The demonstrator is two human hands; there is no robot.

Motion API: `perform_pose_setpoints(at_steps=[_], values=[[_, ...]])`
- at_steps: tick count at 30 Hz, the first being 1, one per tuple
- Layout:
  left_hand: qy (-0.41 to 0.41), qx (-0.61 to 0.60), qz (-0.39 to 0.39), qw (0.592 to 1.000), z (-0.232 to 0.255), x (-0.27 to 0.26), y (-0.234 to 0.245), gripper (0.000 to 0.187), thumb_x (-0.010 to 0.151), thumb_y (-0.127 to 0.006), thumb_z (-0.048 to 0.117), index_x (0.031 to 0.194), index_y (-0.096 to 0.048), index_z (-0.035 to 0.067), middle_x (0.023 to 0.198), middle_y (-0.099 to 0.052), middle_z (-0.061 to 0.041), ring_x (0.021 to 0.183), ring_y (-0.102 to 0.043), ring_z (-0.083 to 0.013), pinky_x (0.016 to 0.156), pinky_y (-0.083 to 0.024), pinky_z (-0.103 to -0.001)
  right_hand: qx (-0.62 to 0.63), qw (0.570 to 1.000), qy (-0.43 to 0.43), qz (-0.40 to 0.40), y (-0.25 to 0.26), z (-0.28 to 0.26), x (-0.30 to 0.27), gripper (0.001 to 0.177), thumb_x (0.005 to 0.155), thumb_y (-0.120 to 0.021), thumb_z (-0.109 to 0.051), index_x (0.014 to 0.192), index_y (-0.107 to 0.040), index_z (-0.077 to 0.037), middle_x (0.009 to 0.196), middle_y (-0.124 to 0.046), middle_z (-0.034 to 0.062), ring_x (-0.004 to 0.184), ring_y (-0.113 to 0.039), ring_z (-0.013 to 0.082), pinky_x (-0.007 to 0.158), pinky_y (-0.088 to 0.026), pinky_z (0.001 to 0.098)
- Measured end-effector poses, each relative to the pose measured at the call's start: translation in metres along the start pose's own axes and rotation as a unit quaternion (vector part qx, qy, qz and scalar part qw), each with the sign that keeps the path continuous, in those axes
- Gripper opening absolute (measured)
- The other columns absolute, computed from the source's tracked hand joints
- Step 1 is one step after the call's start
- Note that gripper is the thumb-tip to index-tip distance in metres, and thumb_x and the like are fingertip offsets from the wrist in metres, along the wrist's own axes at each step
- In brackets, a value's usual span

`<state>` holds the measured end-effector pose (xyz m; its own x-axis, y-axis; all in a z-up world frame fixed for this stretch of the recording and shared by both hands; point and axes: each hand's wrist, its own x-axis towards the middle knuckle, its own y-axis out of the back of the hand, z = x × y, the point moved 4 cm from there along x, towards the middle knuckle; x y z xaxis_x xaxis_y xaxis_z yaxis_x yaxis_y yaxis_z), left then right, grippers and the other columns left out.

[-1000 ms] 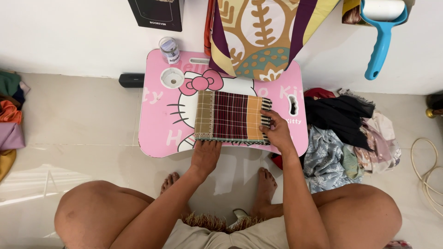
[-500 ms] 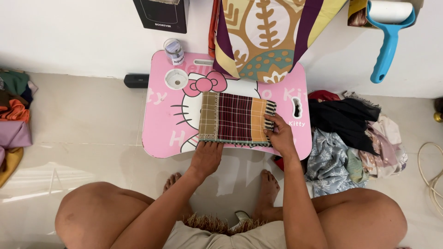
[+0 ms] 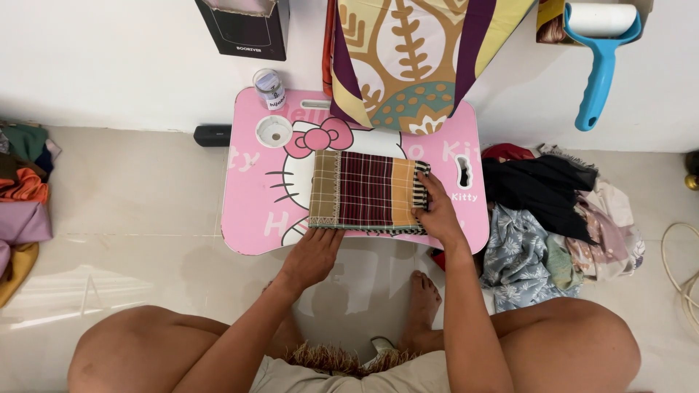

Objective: The person uses a lint roller to remove lint from a small checkered cloth and then folds it neatly on a small pink table.

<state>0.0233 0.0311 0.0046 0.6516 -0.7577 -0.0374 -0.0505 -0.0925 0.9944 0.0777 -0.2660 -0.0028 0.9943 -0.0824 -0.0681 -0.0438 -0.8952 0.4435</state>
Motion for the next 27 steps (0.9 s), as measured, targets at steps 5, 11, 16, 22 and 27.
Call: perform_pose_setpoints(at_steps=[5,11,16,22,27], values=[[0.0,-0.022,0.01,1.0,0.0,0.001,-0.013,0.062,0.099,-0.057,0.031,0.152,-0.041,0.003,0.137,-0.058,-0.019,0.125,-0.056,-0.0317,0.112,-0.039,-0.046,-0.007,1.0,-0.012,-0.002,-0.003,-0.012,-0.002,0.085,0.076,-0.069,0.015,0.155,-0.046,-0.006,0.164,-0.026,0.0301,0.152,-0.025,0.0476,0.126,-0.023,0.0527],[-0.069,-0.122,0.246,0.959,-0.001,-0.002,0.014,0.023,0.099,-0.065,0.022,0.11,-0.068,0.003,0.102,-0.069,-0.015,0.094,-0.069,-0.0293,0.087,-0.056,-0.039,-0.017,1.0,-0.017,-0.006,-0.004,-0.003,0.001,0.086,0.074,-0.071,0.012,0.155,-0.046,-0.007,0.164,-0.027,0.0275,0.152,-0.025,0.0465,0.126,-0.023,0.051],[0.006,-0.106,0.382,0.918,-0.019,0.018,0.027,0.014,0.095,-0.068,0.025,0.096,-0.071,0.011,0.09,-0.064,-0.004,0.084,-0.067,-0.0248,0.071,-0.057,-0.036,-0.028,1.0,-0.005,-0.007,-0.004,0.002,0.004,0.088,0.073,-0.072,0.011,0.155,-0.047,-0.008,0.163,-0.029,0.0281,0.151,-0.026,0.0476,0.126,-0.023,0.0516],[0.142,-0.183,0.176,0.957,-0.043,0.038,0.023,0.06,0.112,-0.037,0.044,0.156,-0.041,0.004,0.164,-0.036,-0.018,0.153,-0.03,-0.037,0.123,-0.027,-0.052,-0.004,1.0,-0.023,-0.004,-0.001,-0.001,0.002,0.088,0.073,-0.07,0.013,0.155,-0.047,-0.008,0.164,-0.028,0.0269,0.152,-0.025,0.0453,0.125,-0.026,0.0492],[0.181,-0.182,0.014,0.966,-0.045,0.05,-0.005,0.075,0.11,-0.018,0.06,0.165,-0.022,0.009,0.173,-0.017,-0.013,0.16,-0.01,-0.0304,0.129,-0.004,-0.052,0.035,0.999,-0.033,0.0,-0.001,0.001,0.001,0.087,0.074,-0.07,0.015,0.154,-0.049,-0.01,0.164,-0.028,0.0258,0.153,-0.026,0.0438,0.124,-0.026,0.0485]])
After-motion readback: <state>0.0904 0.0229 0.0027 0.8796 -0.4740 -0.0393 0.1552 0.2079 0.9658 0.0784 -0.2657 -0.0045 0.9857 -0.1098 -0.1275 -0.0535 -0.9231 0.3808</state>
